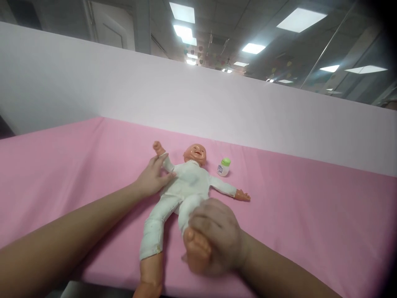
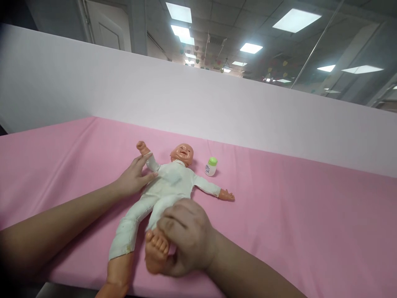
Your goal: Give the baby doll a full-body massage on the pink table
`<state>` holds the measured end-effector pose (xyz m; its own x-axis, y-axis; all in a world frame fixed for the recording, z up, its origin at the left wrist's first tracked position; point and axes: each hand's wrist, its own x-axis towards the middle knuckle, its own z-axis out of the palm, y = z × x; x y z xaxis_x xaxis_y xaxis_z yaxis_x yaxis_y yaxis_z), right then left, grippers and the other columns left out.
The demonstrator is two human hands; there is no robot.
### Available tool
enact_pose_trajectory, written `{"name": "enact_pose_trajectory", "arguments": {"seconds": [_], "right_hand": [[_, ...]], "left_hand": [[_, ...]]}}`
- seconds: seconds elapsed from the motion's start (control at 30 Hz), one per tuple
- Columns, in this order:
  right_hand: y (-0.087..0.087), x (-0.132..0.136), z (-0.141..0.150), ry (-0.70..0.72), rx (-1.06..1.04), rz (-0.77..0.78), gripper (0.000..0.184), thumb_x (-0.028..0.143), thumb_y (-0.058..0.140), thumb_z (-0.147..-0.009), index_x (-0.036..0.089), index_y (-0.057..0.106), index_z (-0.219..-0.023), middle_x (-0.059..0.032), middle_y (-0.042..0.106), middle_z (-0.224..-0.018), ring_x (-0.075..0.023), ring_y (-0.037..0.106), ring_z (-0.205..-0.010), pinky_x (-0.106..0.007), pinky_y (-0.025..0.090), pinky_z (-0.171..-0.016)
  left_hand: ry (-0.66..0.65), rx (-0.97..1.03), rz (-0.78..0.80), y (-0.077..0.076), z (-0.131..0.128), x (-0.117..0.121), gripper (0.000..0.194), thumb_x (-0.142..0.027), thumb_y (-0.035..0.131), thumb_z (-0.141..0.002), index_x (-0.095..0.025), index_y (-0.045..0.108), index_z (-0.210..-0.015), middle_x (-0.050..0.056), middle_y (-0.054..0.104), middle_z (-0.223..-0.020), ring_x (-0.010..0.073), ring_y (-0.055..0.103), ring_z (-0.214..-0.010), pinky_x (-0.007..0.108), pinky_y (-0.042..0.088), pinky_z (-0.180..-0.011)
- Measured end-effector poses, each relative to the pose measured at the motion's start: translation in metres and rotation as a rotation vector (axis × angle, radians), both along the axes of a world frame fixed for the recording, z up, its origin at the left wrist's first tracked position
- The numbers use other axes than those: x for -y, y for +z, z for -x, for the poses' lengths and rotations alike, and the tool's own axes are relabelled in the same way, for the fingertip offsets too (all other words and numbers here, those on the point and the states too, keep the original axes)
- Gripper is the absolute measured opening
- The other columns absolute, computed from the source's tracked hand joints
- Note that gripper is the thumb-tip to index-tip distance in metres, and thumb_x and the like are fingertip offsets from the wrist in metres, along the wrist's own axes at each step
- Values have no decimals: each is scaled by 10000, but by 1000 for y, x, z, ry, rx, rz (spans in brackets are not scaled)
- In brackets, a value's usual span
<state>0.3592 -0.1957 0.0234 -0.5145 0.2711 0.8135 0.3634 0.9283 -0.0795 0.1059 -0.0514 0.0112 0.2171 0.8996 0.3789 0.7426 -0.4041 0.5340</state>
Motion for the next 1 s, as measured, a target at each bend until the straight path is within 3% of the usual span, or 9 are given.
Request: {"name": "enact_pose_trajectory", "arguments": {"seconds": [0.13, 0.3, 0.37, 0.5, 0.57, 0.67, 0.77, 0.87, 1.0], "right_hand": [[-17, 11, 5, 138, 245, 90, 214, 374, 649, -715, 240, 489, -764, 53, 520, -614, -124, 491, -534, -292, 407, -531], [-31, 11, 8, 150, 441, 99, 242, 336, 658, -763, 242, 439, -721, 68, 524, -611, -116, 490, -551, -296, 347, -515], [-29, 11, 10, 218, 392, 58, 214, 273, 644, -802, 241, 446, -726, 66, 550, -624, -112, 517, -560, -295, 359, -524], [-12, 15, 8, 338, 90, -1, 71, 256, 606, -868, 213, 550, -872, 32, 630, -699, -118, 562, -558, -289, 432, -553], [0, 18, 4, 258, -54, -6, 159, 293, 615, -876, 189, 594, -995, -12, 672, -768, -161, 619, -622, -323, 492, -586], [15, 16, -6, 19, -221, -30, 391, 276, 718, -801, 204, 596, -1166, -81, 710, -945, -268, 697, -857, -441, 590, -749], [15, 2, -14, -147, -249, -55, 564, 160, 746, -761, 236, 572, -1292, -123, 701, -1164, -321, 677, -1086, -531, 583, -929], [5, -20, -19, -235, -178, 88, 497, 165, 706, -842, 264, 591, -1315, -96, 691, -1280, -301, 647, -1210, -527, 551, -1030], [-3, -40, -23, -346, -103, 352, 407, 214, 668, -897, 299, 626, -1293, -37, 728, -1246, -261, 686, -1161, -460, 582, -996]], "left_hand": [[153, 23, 118, -5, 7, -13, 943, -697, 542, -914, -210, 221, -1655, 229, 370, -1598, 432, 428, -1450, 589, 402, -1139], [148, 38, 93, -5, 9, -19, 895, -658, 514, -940, -148, 264, -1630, 233, 483, -1514, 422, 476, -1403, 583, 425, -1114], [126, 43, 44, -3, 8, -15, 853, -650, 498, -950, -153, 299, -1615, 219, 484, -1514, 409, 459, -1414, 582, 422, -1122], [48, 24, -81, 2, 2, 0, 736, -626, 481, -974, -219, 376, -1579, 170, 412, -1567, 373, 405, -1462, 570, 398, -1165], [-36, -12, -166, 4, -1, 9, 694, -605, 505, -973, -241, 416, -1557, 151, 387, -1580, 362, 397, -1471, 556, 390, -1182], [-251, -103, -258, 8, -5, 21, 663, -577, 566, -954, -259, 478, -1530, 134, 381, -1594, 353, 396, -1479, 514, 388, -1199], [-410, -223, -268, 11, -9, 27, 663, -565, 597, -947, -293, 490, -1542, 117, 316, -1657, 360, 340, -1517, 498, 367, -1216], [-445, -344, -250, 13, -11, 26, 623, -583, 568, -960, -294, 541, -1512, 123, 346, -1651, 385, 319, -1524, 547, 343, -1217], [-518, -494, -292, 19, -13, 21, 606, -579, 528, -978, -339, 509, -1534, 96, 431, -1616, 375, 378, -1486, 588, 268, -1236]]}}
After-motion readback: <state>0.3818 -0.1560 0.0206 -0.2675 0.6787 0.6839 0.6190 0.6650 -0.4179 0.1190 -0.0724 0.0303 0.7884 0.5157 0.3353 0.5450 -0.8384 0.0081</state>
